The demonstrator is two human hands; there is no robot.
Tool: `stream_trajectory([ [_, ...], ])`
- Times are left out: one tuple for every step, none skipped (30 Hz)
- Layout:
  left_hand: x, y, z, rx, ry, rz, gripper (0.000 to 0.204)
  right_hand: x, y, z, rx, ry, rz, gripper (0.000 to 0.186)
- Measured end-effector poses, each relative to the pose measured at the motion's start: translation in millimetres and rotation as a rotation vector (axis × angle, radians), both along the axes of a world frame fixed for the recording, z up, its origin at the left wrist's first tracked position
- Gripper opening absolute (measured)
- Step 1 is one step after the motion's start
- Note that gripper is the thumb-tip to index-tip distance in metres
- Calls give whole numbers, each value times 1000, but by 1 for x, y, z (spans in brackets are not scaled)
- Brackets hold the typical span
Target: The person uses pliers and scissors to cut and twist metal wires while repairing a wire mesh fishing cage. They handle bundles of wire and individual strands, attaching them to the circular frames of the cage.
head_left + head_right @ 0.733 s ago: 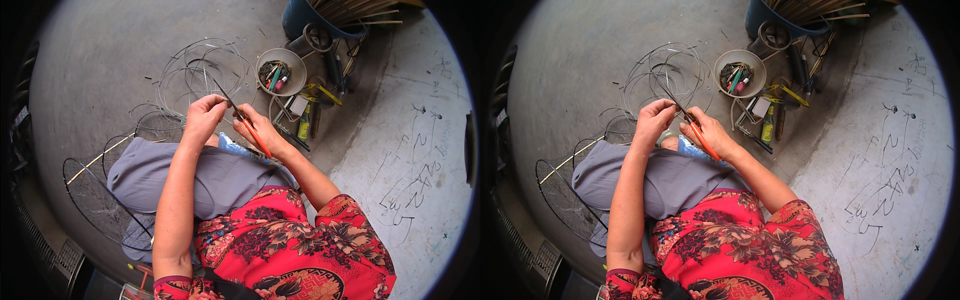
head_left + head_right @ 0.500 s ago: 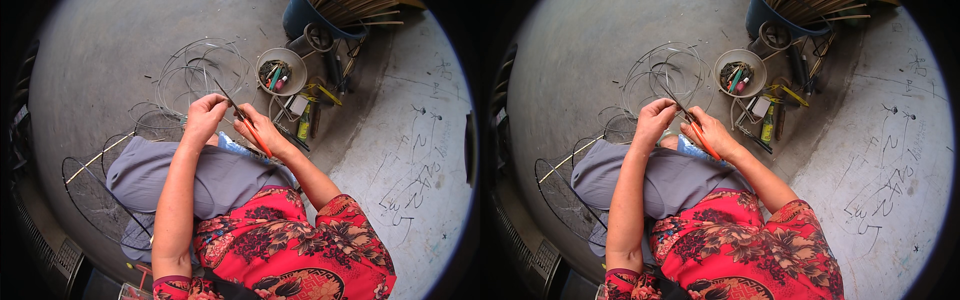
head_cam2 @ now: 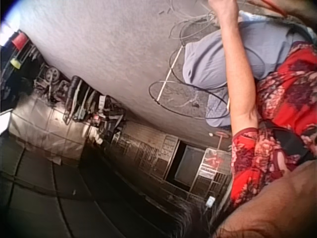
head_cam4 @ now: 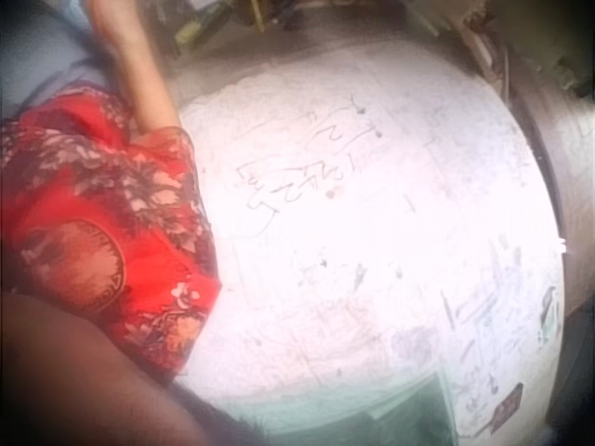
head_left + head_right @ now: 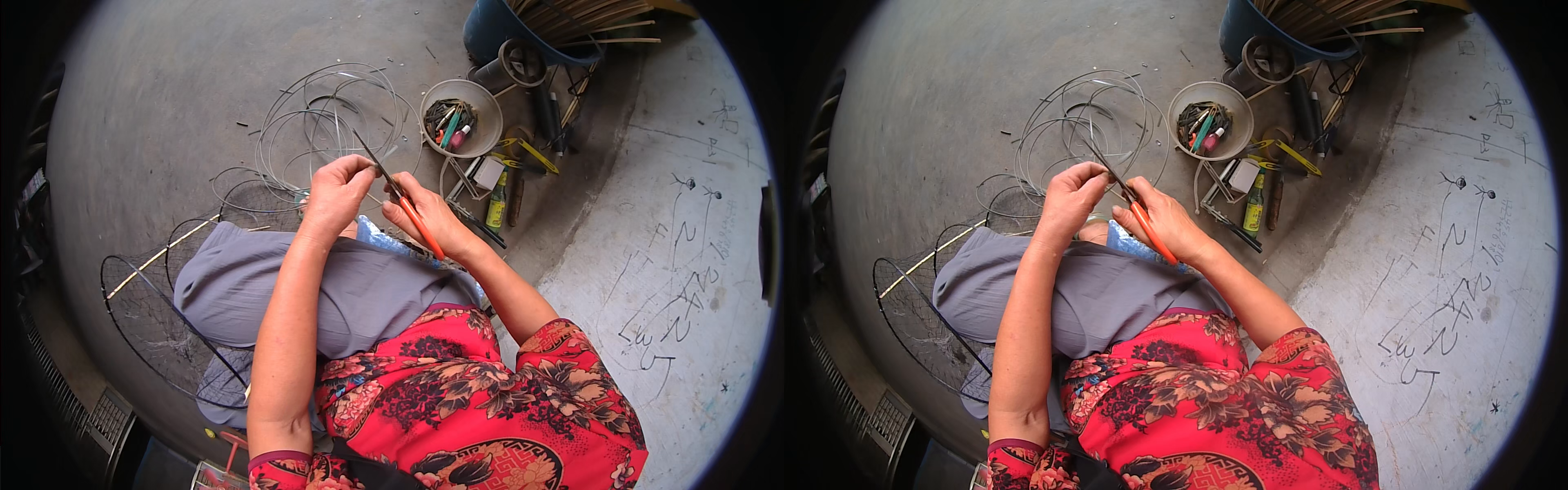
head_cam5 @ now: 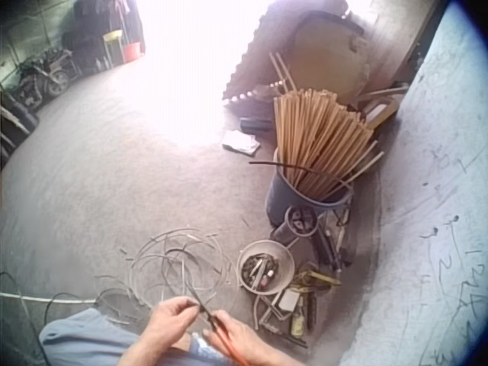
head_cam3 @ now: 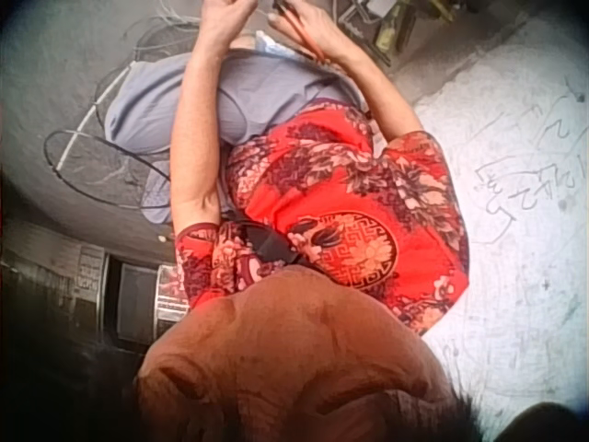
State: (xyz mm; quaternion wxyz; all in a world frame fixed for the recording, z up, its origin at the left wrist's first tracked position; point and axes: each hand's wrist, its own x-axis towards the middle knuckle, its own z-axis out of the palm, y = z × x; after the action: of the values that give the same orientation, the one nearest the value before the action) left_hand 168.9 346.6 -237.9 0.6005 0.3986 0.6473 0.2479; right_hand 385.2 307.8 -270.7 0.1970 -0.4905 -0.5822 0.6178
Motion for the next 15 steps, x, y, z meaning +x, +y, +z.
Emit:
stream_trajectory([
  [-1, 0, -1, -5, 7, -13, 18, 0, 0, 1, -2, 1, 2, 52],
  [-2, -1, -2, -8, 11, -18, 18, 0, 0, 3, -2, 2, 4, 52],
  [-2, 0, -2, -10, 14, -25, 19, 0, 1, 4, -18, 1, 12, 53],
  [-2, 0, -2, -6, 24, -26, 19, 1, 1, 5, -34, 1, 20, 53],
  [-2, -1, -3, -1, 35, -27, 19, 0, 0, 5, -34, 0, 20, 53],
  [-1, 0, -1, -2, 33, -28, 19, -2, 0, 3, -31, 12, -7, 53],
  [0, 1, 1, -6, 25, -23, 19, -3, -1, 3, -28, 23, -34, 53],
  [1, 2, 2, -10, 17, -19, 19, -1, -1, 3, -28, 21, -36, 53],
  [-1, 2, 2, -10, 19, -17, 19, -1, 2, 6, -76, 12, -36, 52],
  [-2, 2, 2, -5, 20, -22, 19, -1, 3, 8, -123, 2, -37, 52],
  [-3, 1, 1, 1, 21, -28, 19, -2, 1, 5, -123, 3, -37, 52],
  [-3, 1, 1, 1, 20, -28, 19, -4, -2, 1, -71, 23, -85, 51],
  [-3, 1, 0, -17, 12, -26, 19, -4, -5, -2, -18, 44, -134, 49],
  [-2, 1, -1, -25, 8, -26, 18, -4, -7, -5, -18, 43, -135, 49],
  [-3, 0, -2, -34, 4, -24, 18, -4, -9, -5, -27, 24, -139, 49],
])
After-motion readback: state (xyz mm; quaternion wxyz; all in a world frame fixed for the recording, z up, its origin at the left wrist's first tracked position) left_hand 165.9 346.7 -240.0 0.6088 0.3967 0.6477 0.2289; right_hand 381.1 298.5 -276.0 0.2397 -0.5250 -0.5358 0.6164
